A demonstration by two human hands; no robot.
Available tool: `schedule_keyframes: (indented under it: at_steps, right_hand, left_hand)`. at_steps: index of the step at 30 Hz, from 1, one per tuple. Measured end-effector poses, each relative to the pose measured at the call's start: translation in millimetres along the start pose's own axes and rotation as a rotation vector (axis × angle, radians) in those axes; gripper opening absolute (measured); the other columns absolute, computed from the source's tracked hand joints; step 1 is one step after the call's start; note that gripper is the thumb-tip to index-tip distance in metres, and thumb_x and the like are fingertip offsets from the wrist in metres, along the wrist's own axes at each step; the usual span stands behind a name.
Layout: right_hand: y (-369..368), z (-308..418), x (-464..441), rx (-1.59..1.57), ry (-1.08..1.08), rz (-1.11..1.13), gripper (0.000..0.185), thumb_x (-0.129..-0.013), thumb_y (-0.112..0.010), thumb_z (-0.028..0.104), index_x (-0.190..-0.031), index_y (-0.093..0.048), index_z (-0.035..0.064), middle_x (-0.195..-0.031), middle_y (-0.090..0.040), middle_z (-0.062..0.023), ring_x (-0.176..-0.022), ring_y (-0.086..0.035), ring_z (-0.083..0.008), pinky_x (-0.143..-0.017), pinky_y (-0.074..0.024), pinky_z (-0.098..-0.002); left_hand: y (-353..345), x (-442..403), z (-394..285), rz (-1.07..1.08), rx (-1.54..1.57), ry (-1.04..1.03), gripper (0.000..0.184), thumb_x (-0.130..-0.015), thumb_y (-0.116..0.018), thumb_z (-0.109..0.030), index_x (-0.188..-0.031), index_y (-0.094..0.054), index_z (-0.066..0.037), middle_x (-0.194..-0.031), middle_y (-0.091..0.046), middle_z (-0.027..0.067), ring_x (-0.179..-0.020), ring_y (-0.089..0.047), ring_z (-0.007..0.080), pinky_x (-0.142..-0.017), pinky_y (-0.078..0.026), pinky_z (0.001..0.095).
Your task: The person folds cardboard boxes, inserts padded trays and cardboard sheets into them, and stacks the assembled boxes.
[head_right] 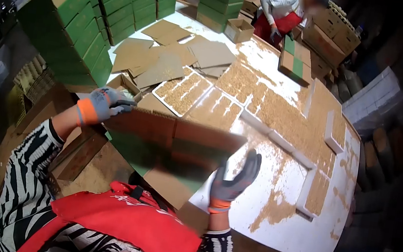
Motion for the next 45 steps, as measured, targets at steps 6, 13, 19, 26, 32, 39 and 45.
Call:
schedule_keyframes:
  at_steps: [6,13,19,26,32,39,45]
  right_hand:
    - [-50.0,114.0,-39.2,0.207,0.462,0.569,0.072,-0.082,-0.060,0.055,-0.139,-0.045,0.0147,-0.146,-0.035,-0.0192,-0.135,-0.029,-0.0436,-0.111,-0.0192,-0.0568]
    - [-1.3,127.0,14.4,0.376,0.590,0.603,0.057,-0.079,-0.064,0.047,-0.132,-0.053,0.0286,-0.139,-0.043,-0.0182,-0.128,-0.036,-0.0436,-0.107,-0.0215,-0.0626]
    - [33.8,110.5,31.0,-0.119,0.240,0.447,0.025,-0.065,-0.076,0.008,-0.087,-0.069,0.0170,-0.137,-0.046,-0.0178,-0.133,-0.033,-0.0455,-0.108,-0.0295,-0.0533]
    - [21.0,142.0,22.3,-0.295,0.262,1.040,0.058,-0.077,-0.074,0.021,-0.130,-0.053,0.0116,-0.131,-0.053,-0.0184,-0.121,-0.051,-0.0348,-0.099,-0.0434,-0.0426]
    - [-63.0,80.2,38.9,-0.385,-0.370,0.854,0.074,-0.080,-0.075,0.022,-0.139,-0.036,0.0004,-0.123,-0.056,-0.0222,-0.112,-0.059,-0.0292,-0.089,-0.0513,-0.0362]
    - [-54.1,148.4,-46.3,0.410,0.493,0.453,0.068,-0.079,-0.069,0.037,-0.133,-0.044,0.0031,-0.128,-0.052,-0.0194,-0.121,-0.048,-0.0351,-0.102,-0.0394,-0.0412]
    - [-47.1,109.3,25.6,-0.127,0.321,0.834,0.036,-0.087,-0.064,0.027,-0.113,-0.060,0.0035,-0.107,-0.062,-0.0156,-0.096,-0.060,-0.0319,-0.085,-0.0481,-0.0372]
  left_hand:
    - [8.1,1.7,26.4,0.489,0.469,-0.001,0.038,-0.085,-0.069,-0.034,-0.114,-0.068,-0.008,-0.108,-0.070,0.0061,-0.098,-0.063,0.0132,-0.087,-0.048,0.0288]
    - [7.7,3.3,29.5,0.350,0.487,-0.086,0.039,-0.087,-0.065,-0.037,-0.112,-0.067,-0.007,-0.107,-0.070,0.0065,-0.096,-0.063,0.0162,-0.086,-0.048,0.0306]
    - [33.1,30.0,42.5,-0.260,0.685,0.269,0.036,-0.077,-0.074,-0.028,-0.089,-0.053,-0.002,-0.072,-0.062,0.0076,-0.061,-0.058,0.0157,-0.056,-0.048,0.0336]
    - [-60.7,2.7,17.8,-0.303,0.296,-0.282,0.043,-0.083,-0.062,-0.047,-0.093,-0.060,-0.006,-0.081,-0.063,0.0162,-0.078,-0.061,0.0324,-0.073,-0.048,0.0408]
    - [-82.8,-40.3,59.2,0.558,1.356,-0.043,0.054,-0.092,-0.043,-0.060,-0.108,-0.065,-0.013,-0.089,-0.060,0.0015,-0.076,-0.054,0.0098,-0.074,-0.049,0.0280]
    - [-91.4,12.1,7.5,-0.516,0.143,-0.121,0.065,-0.084,-0.059,-0.049,-0.133,-0.046,-0.007,-0.127,-0.048,0.0207,-0.117,-0.045,0.0365,-0.099,-0.033,0.0469]
    - [-104.0,-1.4,52.3,-0.579,0.269,0.257,0.082,-0.087,-0.051,-0.058,-0.139,-0.035,0.003,-0.133,-0.047,0.0267,-0.116,-0.051,0.0394,-0.098,-0.040,0.0444]
Point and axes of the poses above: each hand's wrist, its own x-axis away from the middle knuckle, its own y-axis out of the back of the hand, z = x × y, the point moved 1 cm from there along -x, towards the middle knuckle
